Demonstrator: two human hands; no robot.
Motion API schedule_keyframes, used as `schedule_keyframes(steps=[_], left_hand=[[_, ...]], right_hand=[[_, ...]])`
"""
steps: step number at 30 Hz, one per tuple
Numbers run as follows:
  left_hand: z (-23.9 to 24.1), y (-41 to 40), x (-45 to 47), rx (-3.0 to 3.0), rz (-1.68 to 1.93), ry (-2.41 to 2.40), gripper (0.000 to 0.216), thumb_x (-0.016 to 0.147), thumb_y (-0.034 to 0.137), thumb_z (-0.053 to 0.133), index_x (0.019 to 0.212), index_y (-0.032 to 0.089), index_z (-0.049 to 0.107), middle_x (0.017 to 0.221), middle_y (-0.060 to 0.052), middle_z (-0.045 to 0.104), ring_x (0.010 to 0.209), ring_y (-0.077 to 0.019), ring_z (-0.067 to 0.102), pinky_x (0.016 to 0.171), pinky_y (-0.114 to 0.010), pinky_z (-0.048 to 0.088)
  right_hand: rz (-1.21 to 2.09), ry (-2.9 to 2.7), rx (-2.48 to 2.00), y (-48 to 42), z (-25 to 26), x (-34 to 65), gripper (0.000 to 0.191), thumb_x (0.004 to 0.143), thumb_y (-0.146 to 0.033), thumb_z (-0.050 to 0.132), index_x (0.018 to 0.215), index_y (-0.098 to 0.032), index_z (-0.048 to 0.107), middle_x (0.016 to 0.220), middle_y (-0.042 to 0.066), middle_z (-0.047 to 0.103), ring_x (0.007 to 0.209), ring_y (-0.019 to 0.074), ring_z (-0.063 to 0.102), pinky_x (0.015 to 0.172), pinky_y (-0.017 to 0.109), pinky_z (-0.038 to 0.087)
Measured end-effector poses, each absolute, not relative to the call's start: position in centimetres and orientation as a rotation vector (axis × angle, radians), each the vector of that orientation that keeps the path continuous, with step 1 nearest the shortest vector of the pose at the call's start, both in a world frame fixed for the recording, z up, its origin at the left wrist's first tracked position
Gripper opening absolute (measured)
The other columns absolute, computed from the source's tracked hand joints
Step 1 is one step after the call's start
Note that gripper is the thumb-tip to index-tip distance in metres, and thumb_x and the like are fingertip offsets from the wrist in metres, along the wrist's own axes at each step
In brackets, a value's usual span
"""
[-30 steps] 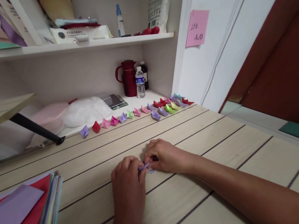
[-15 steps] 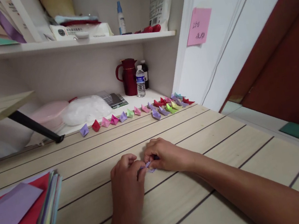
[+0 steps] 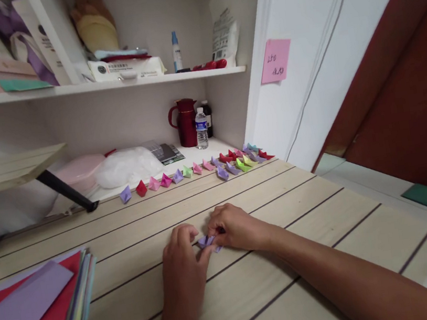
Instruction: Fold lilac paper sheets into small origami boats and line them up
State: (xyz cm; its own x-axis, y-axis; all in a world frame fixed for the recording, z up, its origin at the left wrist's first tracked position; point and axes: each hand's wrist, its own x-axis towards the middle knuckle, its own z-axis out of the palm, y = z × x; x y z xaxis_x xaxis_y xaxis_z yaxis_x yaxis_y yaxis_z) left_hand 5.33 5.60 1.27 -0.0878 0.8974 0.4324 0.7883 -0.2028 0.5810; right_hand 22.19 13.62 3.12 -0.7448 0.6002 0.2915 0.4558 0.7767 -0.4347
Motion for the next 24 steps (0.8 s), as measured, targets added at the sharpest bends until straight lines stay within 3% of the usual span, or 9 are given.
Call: schedule_keyframes(steps=[3,7,11,14,18,24], left_hand=[[0.9,5.8,4.6,1.943,1.189,1.792,0.037,0.071,0.015,0.074,0.101,0.020,0.053,0.098,-0.003,0.064,0.085,-0.0187,0.067,0.077,-0.037,0.056],[1.0,5.4,4.4,1.924,1.195,1.708,0.040,0.074,0.010,0.066,0.110,0.022,0.055,0.111,-0.005,0.061,0.090,-0.0160,0.066,0.081,-0.034,0.055],[1.6,4.8,5.1,2.023,1.118,1.629,0.028,0.071,0.003,0.064,0.090,0.024,0.060,0.107,-0.003,0.059,0.106,-0.0198,0.060,0.093,-0.039,0.049],[2.0,4.5,5.3,2.073,1.038,1.618,0.023,0.070,0.003,0.066,0.077,0.023,0.058,0.103,-0.001,0.059,0.105,-0.0220,0.059,0.091,-0.042,0.046],[2.3,4.5,5.3,2.075,0.967,1.673,0.023,0.070,0.006,0.072,0.075,0.023,0.057,0.097,-0.001,0.059,0.095,-0.0222,0.060,0.084,-0.042,0.046],[1.9,4.7,5.4,2.062,0.924,1.739,0.014,0.074,0.012,0.073,0.074,0.022,0.064,0.103,-0.003,0.061,0.101,-0.0241,0.061,0.090,-0.045,0.046]], right_hand=[[0.478,-2.535,-0.776,13.5,3.1,22.2,0.012,0.072,-0.014,0.082,0.077,-0.021,0.074,0.074,-0.001,0.071,0.076,0.0160,0.062,0.076,0.026,0.040],[0.502,-2.497,-0.755,12.9,2.9,22.2,0.011,0.074,-0.017,0.083,0.078,-0.023,0.075,0.073,-0.001,0.071,0.084,0.0183,0.062,0.085,0.031,0.039],[0.547,-2.462,-0.742,12.4,2.6,22.2,0.013,0.070,-0.019,0.087,0.076,-0.022,0.075,0.089,0.001,0.070,0.093,0.0191,0.061,0.085,0.030,0.042],[0.587,-2.441,-0.759,12.4,2.7,22.4,0.016,0.067,-0.016,0.088,0.073,-0.020,0.073,0.100,0.003,0.067,0.093,0.0180,0.061,0.078,0.027,0.045],[0.622,-2.445,-0.770,12.4,3.0,22.6,0.016,0.066,-0.015,0.087,0.071,-0.019,0.072,0.096,0.003,0.067,0.091,0.0177,0.062,0.077,0.027,0.046],[0.638,-2.481,-0.789,12.2,3.5,22.6,0.018,0.066,-0.013,0.088,0.071,-0.019,0.072,0.088,0.001,0.067,0.087,0.0176,0.060,0.079,0.028,0.043]])
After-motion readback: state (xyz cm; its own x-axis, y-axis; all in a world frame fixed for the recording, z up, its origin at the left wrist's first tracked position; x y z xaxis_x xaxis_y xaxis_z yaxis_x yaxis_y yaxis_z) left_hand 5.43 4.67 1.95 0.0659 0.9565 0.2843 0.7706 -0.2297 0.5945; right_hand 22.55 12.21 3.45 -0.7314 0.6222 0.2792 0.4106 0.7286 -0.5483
